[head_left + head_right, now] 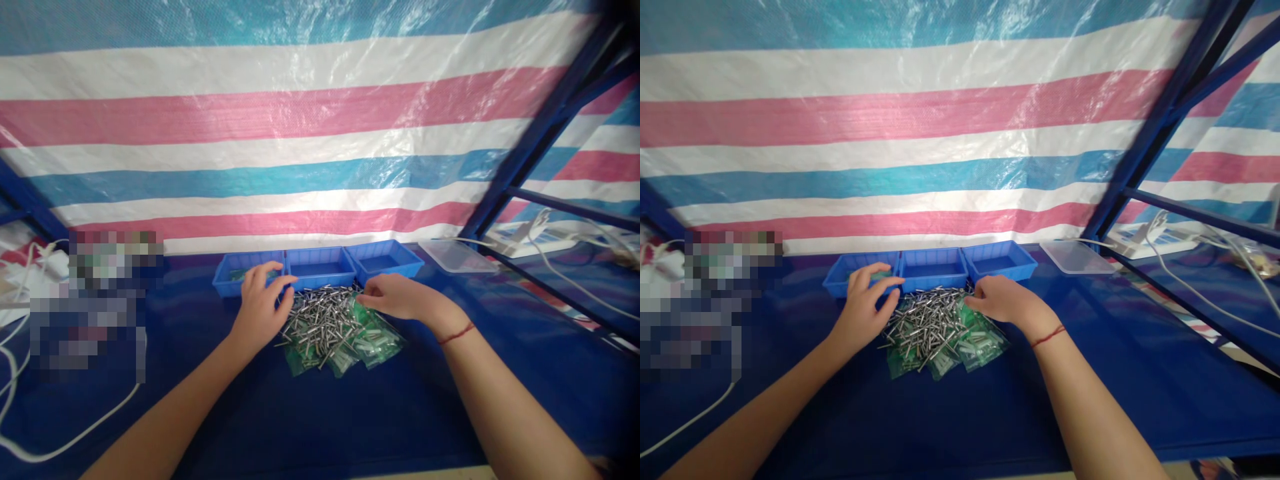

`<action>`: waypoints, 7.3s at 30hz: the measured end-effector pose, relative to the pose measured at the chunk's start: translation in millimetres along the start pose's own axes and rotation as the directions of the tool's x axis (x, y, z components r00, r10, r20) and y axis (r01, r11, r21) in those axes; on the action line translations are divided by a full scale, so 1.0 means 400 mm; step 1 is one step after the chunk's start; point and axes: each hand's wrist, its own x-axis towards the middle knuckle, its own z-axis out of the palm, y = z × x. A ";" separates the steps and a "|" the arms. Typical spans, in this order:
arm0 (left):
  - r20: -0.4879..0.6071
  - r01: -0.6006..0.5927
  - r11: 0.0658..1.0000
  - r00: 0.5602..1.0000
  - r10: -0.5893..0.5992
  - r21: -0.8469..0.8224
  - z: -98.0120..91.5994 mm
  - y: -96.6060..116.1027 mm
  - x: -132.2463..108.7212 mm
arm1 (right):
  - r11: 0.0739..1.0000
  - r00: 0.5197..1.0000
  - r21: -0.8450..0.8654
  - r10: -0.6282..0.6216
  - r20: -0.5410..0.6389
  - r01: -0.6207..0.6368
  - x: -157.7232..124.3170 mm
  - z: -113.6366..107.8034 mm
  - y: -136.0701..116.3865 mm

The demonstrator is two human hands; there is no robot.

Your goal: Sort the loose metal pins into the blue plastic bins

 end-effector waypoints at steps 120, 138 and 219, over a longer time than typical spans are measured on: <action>0.129 -0.126 0.984 0.981 0.142 -0.128 0.011 0.010 -0.007 | 0.982 0.999 0.190 0.026 -0.019 -0.022 0.024 0.019 -0.038; 0.150 -0.153 0.952 0.969 0.198 -0.266 0.014 0.012 -0.007 | 0.984 0.989 0.137 0.123 -0.083 -0.111 0.026 0.012 -0.035; -0.225 0.411 0.866 0.850 -0.477 -0.284 -0.034 -0.141 0.048 | 0.484 0.852 0.768 0.083 -0.517 0.419 0.012 0.068 -0.130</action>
